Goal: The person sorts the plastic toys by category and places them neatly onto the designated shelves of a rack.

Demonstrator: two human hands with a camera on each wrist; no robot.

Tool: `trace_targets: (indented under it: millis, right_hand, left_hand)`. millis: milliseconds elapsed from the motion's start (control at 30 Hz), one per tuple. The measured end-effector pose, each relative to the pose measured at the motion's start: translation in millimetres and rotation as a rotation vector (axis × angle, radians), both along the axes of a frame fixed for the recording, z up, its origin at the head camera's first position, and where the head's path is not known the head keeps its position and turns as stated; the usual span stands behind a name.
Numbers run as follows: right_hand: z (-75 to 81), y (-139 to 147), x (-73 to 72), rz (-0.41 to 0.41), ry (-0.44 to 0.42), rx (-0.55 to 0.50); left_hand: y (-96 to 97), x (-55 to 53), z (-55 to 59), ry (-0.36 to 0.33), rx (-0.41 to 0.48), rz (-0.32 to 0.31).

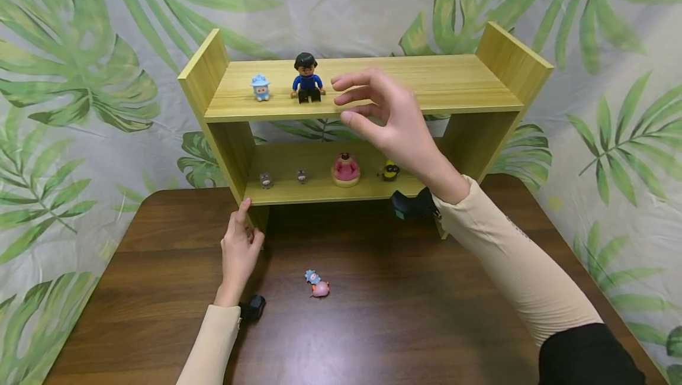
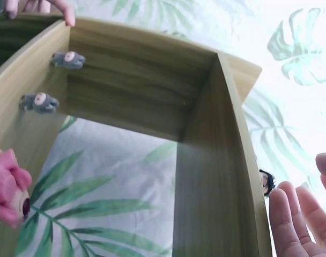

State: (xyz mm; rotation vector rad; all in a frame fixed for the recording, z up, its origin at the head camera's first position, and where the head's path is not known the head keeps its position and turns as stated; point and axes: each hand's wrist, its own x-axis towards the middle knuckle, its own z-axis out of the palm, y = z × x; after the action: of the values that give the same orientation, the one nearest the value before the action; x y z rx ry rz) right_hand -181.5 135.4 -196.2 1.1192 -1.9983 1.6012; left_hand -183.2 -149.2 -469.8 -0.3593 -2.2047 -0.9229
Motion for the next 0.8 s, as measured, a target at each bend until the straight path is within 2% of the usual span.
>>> trace_targets:
  millis: [333,800]
  right_hand:
    - [-20.8,4,11.6,0.009,0.009,0.022]
    - [-69.1,9,18.4,0.033,-0.061,0.075]
  left_hand:
    - [0.6,1.0,0.6,0.007,-0.002,-0.007]
    - [1.0,2.6,1.7,0.002,0.005,0.001]
